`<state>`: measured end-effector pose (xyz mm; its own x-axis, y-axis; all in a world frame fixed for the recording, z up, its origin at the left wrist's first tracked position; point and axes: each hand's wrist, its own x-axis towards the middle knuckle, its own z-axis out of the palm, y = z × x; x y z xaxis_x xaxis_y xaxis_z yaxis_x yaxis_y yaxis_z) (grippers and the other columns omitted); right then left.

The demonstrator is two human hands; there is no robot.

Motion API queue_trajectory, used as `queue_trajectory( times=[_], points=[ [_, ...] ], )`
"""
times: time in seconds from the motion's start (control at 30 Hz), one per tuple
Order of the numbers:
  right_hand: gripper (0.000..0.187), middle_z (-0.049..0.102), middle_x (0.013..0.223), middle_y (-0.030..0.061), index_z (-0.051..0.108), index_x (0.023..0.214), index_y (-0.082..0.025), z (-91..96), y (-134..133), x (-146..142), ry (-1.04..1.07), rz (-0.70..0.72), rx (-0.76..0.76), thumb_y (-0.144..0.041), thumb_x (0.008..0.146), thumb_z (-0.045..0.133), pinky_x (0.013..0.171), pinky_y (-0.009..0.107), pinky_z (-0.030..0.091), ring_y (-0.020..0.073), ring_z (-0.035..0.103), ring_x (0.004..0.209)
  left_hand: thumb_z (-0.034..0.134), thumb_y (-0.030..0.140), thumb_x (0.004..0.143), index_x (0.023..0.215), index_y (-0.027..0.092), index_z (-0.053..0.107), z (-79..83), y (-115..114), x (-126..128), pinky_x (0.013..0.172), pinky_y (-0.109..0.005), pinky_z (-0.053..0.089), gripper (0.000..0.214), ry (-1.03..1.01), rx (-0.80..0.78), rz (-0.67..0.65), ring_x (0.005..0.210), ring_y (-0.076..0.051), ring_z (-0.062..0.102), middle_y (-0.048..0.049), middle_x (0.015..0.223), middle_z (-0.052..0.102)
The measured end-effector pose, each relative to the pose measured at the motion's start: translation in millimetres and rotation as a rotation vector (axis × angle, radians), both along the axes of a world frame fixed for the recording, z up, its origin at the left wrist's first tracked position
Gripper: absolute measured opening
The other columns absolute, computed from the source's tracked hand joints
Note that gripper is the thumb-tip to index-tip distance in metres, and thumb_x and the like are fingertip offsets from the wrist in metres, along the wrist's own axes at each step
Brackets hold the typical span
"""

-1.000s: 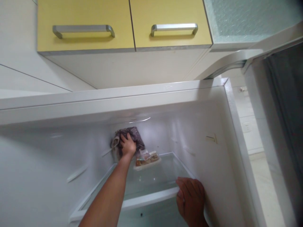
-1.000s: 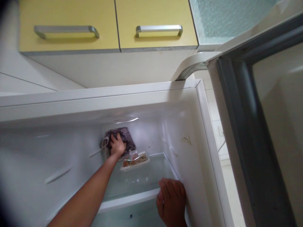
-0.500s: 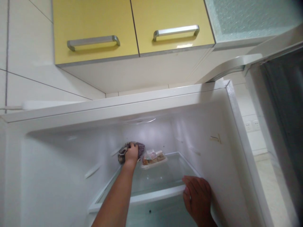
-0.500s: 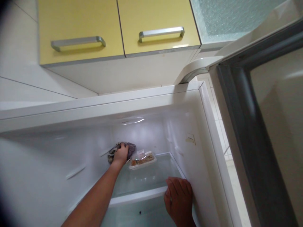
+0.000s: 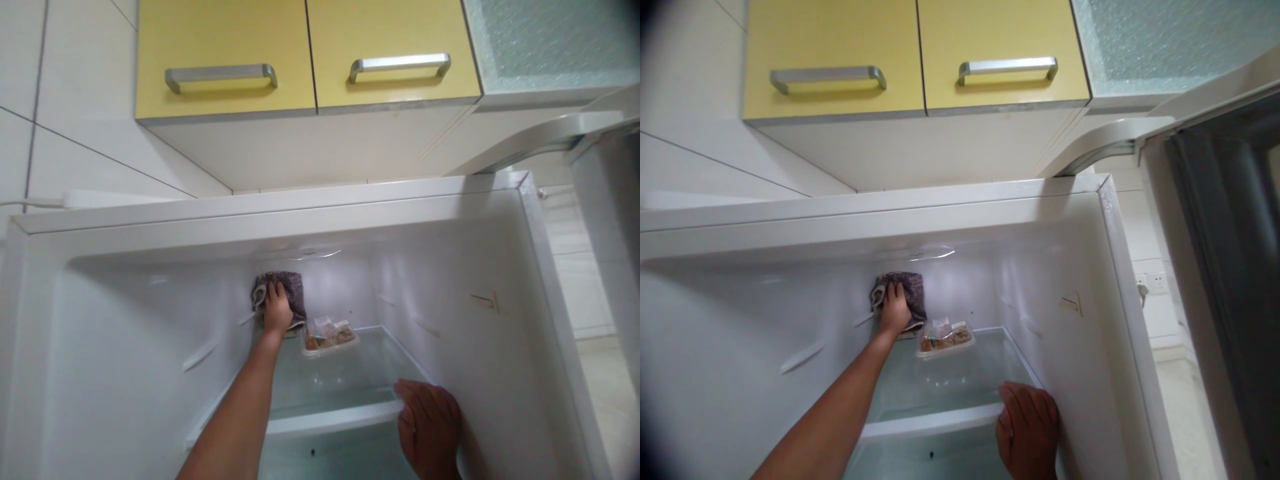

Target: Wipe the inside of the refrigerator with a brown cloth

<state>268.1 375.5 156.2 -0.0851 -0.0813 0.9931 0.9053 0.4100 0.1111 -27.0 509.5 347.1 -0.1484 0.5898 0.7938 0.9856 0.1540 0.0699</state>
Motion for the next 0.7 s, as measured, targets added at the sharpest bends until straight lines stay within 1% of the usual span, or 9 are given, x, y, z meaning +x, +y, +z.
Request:
queue_trajectory(
  times=[0.1,0.2,0.27,0.3,0.33,0.4,0.5,0.63,0.7],
  points=[
    [0.024,0.07,0.091,0.0063,0.061,0.103,-0.02,3.5,-6.6,-5.7,0.058,0.01,-0.028,-0.017,0.093,0.039,0.087,0.042,0.039,0.022,0.058,0.088,0.04,0.005,0.086,0.145,0.003,0.042,-2.6,-2.0,-1.5,0.106,-0.041,0.048,0.059,-0.02,-0.045,-0.016,0.128,-0.033,0.058,-0.0275,0.152,0.044],
    [0.024,0.07,0.091,0.0067,0.061,0.102,-0.019,6.0,-12.3,-8.5,0.073,0.016,-0.056,-0.016,0.094,0.039,0.088,0.042,0.039,0.0224,0.058,0.089,0.046,0.008,0.087,0.126,0.011,0.062,-10.2,-6.3,-1.2,0.099,-0.036,0.052,0.042,-0.009,-0.186,-0.061,0.114,-0.027,0.066,-0.02,0.129,0.065],
    [0.023,0.069,0.091,0.007,0.061,0.101,-0.019,6.6,-14.6,-8.4,0.071,0.018,-0.068,-0.016,0.094,0.04,0.088,0.042,0.039,0.0225,0.057,0.089,0.052,0.014,0.091,0.114,0.015,0.068,-17.6,-9.0,2.0,0.097,-0.037,0.053,0.028,0.005,-0.306,-0.087,0.109,-0.024,0.068,-0.0141,0.116,0.072],
    [0.022,0.069,0.091,0.007,0.061,0.101,-0.018,6.7,-15.5,-8.0,0.068,0.018,-0.073,-0.015,0.094,0.04,0.087,0.042,0.039,0.0226,0.057,0.089,0.056,0.019,0.092,0.113,0.015,0.068,-21.7,-10.2,4.4,0.098,-0.039,0.053,0.024,0.012,-0.359,-0.094,0.11,-0.023,0.068,-0.012,0.115,0.072],
    [0.022,0.069,0.091,0.007,0.061,0.102,-0.018,6.6,-16.1,-7.6,0.064,0.017,-0.079,-0.015,0.094,0.04,0.087,0.042,0.039,0.0227,0.056,0.089,0.059,0.026,0.092,0.116,0.015,0.066,-25.9,-11.4,7.0,0.101,-0.043,0.052,0.027,0.02,-0.4,-0.094,0.113,-0.024,0.066,-0.0113,0.12,0.071],
    [0.022,0.069,0.091,0.0068,0.061,0.102,-0.018,6.5,-17.2,-6.8,0.055,0.015,-0.087,-0.016,0.095,0.041,0.087,0.042,0.039,0.0228,0.055,0.089,0.064,0.036,0.091,0.13,0.016,0.058,-33.2,-13.7,11.4,0.108,-0.051,0.047,0.045,0.03,-0.447,-0.081,0.127,-0.027,0.058,-0.0133,0.139,0.061],
    [0.022,0.068,0.093,0.0071,0.061,0.103,-0.018,6.4,-17.9,-6.0,0.043,0.013,-0.092,-0.016,0.096,0.041,0.088,0.042,0.039,0.0229,0.055,0.09,0.066,0.037,0.088,0.148,0.012,0.041,-38.8,-15.9,12.5,0.113,-0.052,0.041,0.069,0.008,-0.466,-0.028,0.141,-0.034,0.045,-0.0225,0.159,0.039],
    [0.023,0.068,0.095,0.0072,0.061,0.105,-0.018,6.9,-16.3,-6.3,0.028,0.013,-0.076,-0.017,0.096,0.04,0.09,0.042,0.038,0.0227,0.055,0.092,0.069,0.026,0.081,0.149,-0.008,0.027,-36.8,-11.9,8.1,0.109,-0.048,0.043,0.087,-0.058,-0.421,0.052,0.139,-0.046,0.045,-0.0434,0.154,0.028],
    [0.024,0.068,0.094,0.0071,0.061,0.105,-0.017,7.2,-14.6,-7.4,0.041,0.024,-0.065,-0.016,0.096,0.039,0.089,0.042,0.038,0.0224,0.055,0.092,0.064,0.025,0.083,0.147,-0.013,0.026,-35.4,-7.6,7.0,0.108,-0.05,0.043,0.083,-0.061,-0.366,0.062,0.142,-0.048,0.041,-0.0471,0.152,0.028]
  ],
)
